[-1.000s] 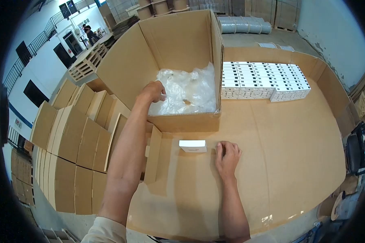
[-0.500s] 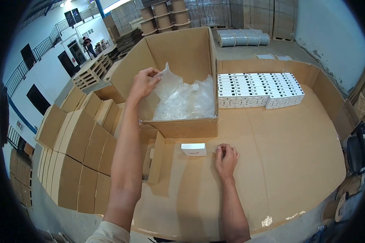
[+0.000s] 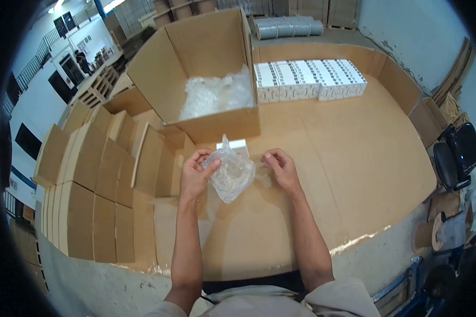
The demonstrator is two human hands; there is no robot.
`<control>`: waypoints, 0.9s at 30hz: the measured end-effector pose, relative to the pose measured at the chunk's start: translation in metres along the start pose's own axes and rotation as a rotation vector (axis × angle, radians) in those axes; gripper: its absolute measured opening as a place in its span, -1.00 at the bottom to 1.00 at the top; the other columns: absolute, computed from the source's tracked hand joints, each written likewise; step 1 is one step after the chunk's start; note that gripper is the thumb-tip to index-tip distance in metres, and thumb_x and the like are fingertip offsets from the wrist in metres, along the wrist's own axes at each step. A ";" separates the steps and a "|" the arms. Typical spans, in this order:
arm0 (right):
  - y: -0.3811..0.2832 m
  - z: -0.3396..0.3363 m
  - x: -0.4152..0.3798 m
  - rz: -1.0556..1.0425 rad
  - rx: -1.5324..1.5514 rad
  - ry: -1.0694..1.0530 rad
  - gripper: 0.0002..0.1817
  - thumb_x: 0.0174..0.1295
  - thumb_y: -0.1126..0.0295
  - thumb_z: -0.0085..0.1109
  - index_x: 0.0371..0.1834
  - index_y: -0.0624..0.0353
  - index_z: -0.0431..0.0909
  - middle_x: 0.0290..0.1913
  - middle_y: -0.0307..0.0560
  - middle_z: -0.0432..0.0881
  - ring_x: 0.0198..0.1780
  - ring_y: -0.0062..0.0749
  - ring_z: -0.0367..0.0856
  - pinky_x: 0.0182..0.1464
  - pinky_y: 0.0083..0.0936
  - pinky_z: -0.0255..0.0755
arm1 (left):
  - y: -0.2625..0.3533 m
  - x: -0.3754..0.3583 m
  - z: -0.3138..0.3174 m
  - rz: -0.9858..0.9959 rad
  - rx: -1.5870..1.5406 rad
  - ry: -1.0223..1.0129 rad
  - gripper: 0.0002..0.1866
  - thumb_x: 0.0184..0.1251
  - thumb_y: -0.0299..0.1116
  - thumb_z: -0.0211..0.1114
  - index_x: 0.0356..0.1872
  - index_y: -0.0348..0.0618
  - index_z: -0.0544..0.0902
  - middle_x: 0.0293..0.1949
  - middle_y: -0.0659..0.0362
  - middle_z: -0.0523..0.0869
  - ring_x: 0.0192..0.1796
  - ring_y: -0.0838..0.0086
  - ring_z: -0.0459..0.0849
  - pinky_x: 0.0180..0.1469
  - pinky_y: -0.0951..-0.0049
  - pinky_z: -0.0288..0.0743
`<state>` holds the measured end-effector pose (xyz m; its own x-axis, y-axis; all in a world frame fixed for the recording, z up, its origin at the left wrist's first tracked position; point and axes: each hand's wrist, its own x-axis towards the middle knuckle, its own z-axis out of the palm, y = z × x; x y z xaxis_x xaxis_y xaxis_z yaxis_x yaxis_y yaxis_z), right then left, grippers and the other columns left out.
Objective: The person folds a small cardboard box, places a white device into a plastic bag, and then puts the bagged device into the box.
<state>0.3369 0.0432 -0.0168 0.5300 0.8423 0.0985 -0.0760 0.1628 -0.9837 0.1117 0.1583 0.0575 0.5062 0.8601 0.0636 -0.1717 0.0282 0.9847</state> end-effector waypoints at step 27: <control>0.010 0.044 -0.025 -0.045 -0.193 -0.117 -0.83 0.53 0.39 0.19 -0.02 0.29 0.56 -0.40 -0.34 0.53 -0.35 -0.71 0.45 -0.31 -0.63 0.37 | -0.080 -0.019 -0.005 -0.062 -0.065 0.097 -0.78 0.40 -0.54 0.47 -0.04 -0.17 0.63 -0.14 0.25 0.69 -0.20 0.71 0.60 -0.16 0.66 0.48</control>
<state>0.2861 0.0465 -0.0229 0.4270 0.8919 0.1489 0.1149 0.1098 -0.9873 0.1111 0.1420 -0.0234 0.4341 0.9007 -0.0162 -0.1983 0.1131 0.9736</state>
